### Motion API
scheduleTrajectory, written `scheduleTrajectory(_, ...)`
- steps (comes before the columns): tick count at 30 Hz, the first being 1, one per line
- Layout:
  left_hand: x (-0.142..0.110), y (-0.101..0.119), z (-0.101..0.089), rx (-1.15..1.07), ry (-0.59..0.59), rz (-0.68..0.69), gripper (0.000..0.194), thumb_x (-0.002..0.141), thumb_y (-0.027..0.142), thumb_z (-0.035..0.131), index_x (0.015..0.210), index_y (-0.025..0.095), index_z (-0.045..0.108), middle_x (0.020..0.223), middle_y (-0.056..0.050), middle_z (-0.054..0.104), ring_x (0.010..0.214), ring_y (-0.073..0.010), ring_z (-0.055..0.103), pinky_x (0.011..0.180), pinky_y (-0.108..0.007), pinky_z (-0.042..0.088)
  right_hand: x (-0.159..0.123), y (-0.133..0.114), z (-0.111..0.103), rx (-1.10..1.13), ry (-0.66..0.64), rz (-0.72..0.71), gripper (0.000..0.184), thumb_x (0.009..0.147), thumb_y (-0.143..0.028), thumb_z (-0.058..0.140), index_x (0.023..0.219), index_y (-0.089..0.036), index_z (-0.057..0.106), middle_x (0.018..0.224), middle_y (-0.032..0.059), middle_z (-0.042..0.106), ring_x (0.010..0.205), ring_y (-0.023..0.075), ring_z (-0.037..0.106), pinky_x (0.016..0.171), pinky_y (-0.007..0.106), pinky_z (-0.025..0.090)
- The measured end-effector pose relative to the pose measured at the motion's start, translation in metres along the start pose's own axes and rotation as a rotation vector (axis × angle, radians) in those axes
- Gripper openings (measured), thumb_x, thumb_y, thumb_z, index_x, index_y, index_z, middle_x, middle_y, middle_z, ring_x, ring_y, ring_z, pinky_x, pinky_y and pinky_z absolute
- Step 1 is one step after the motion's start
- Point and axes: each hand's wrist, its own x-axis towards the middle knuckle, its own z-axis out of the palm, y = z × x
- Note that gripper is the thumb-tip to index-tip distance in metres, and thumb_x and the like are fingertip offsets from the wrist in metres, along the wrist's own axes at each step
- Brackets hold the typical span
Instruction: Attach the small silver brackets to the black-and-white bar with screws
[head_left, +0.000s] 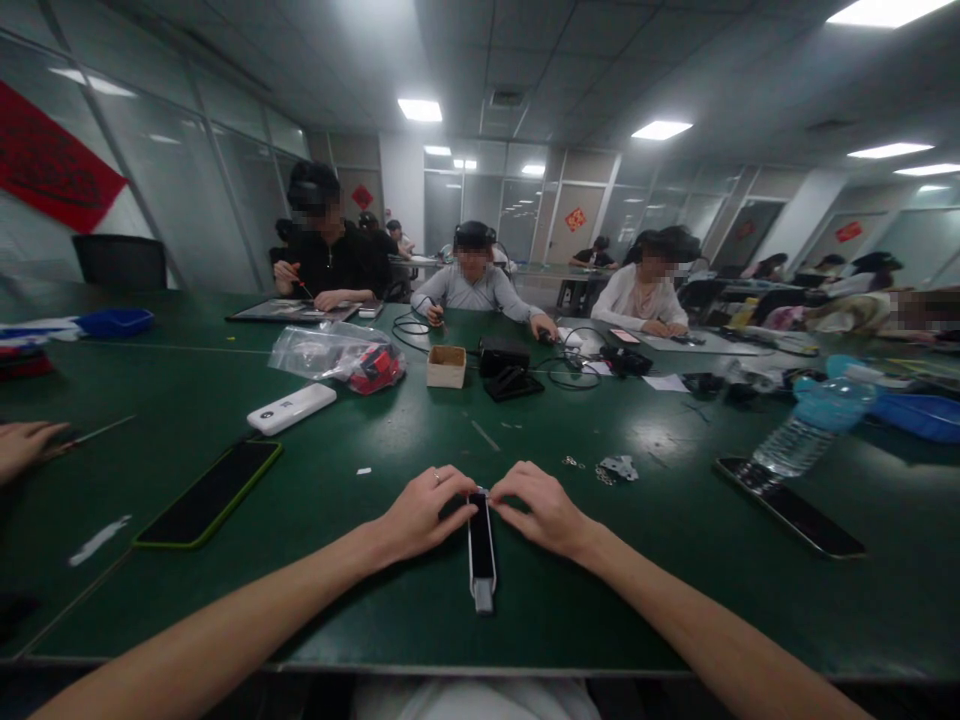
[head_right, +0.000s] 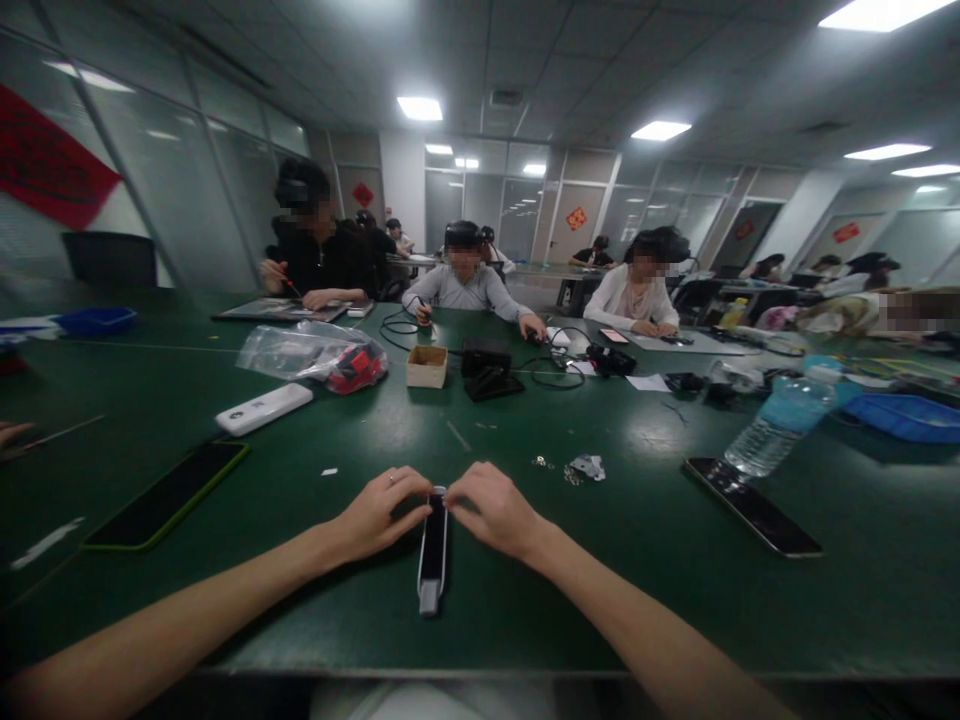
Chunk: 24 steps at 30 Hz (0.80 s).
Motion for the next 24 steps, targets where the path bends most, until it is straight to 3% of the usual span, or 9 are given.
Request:
scheduleTrajectory(4, -0.001, 0.001, 0.004, 0.003, 0.029, 0.149, 0.016, 0.093, 0.029, 0.047, 0.099, 0.017, 0.056, 0.093, -0.006, 0.064, 0.083, -0.0158, 0.058, 0.072, -0.027, 0.042, -0.002, -0.006, 0.009, 0.032, 0.030, -0.068, 0.006, 0.088, -0.018, 0.054, 0.086, -0.018, 0.060, 0.080, 0.0035, 0.068, 0.074, 0.0152, 0.056, 0.069, 0.029, 0.043)
scheduleTrajectory(10, -0.001, 0.003, 0.002, 0.034, 0.035, 0.180, 0.013, 0.092, 0.022, 0.045, 0.094, 0.017, 0.056, 0.088, -0.005, 0.064, 0.079, -0.0151, 0.057, 0.070, -0.026, 0.040, -0.004, -0.001, 0.013, 0.025, 0.019, -0.012, 0.010, 0.090, -0.023, 0.053, 0.087, -0.018, 0.062, 0.080, 0.0039, 0.068, 0.074, 0.0153, 0.056, 0.070, 0.030, 0.043)
scheduleTrajectory(16, 0.001, 0.003, 0.000, 0.055, 0.038, -0.061, 0.010, 0.083, 0.022, 0.046, 0.079, 0.017, 0.054, 0.076, -0.003, 0.058, 0.068, -0.0148, 0.052, 0.065, -0.027, 0.040, 0.000, 0.001, 0.002, -0.051, -0.004, 0.072, 0.012, 0.088, -0.026, 0.055, 0.086, -0.016, 0.061, 0.076, 0.0045, 0.065, 0.072, 0.0158, 0.054, 0.067, 0.030, 0.041)
scheduleTrajectory(20, 0.003, -0.004, 0.001, 0.064, 0.027, -0.268, 0.008, 0.078, 0.020, 0.046, 0.074, 0.018, 0.051, 0.070, -0.001, 0.056, 0.064, -0.0147, 0.051, 0.061, -0.026, 0.038, -0.001, 0.008, -0.003, -0.110, -0.096, 0.186, 0.008, 0.085, -0.019, 0.054, 0.087, -0.016, 0.061, 0.080, 0.0052, 0.065, 0.075, 0.0166, 0.054, 0.069, 0.031, 0.040)
scheduleTrajectory(24, 0.004, -0.010, 0.001, 0.083, -0.004, -0.369, 0.004, 0.075, 0.021, 0.049, 0.072, 0.018, 0.051, 0.071, 0.000, 0.057, 0.065, -0.0151, 0.052, 0.061, -0.026, 0.037, -0.003, 0.013, -0.002, -0.132, -0.205, 0.277, 0.009, 0.084, -0.018, 0.055, 0.091, -0.016, 0.061, 0.086, 0.0051, 0.065, 0.080, 0.0169, 0.054, 0.073, 0.031, 0.041)
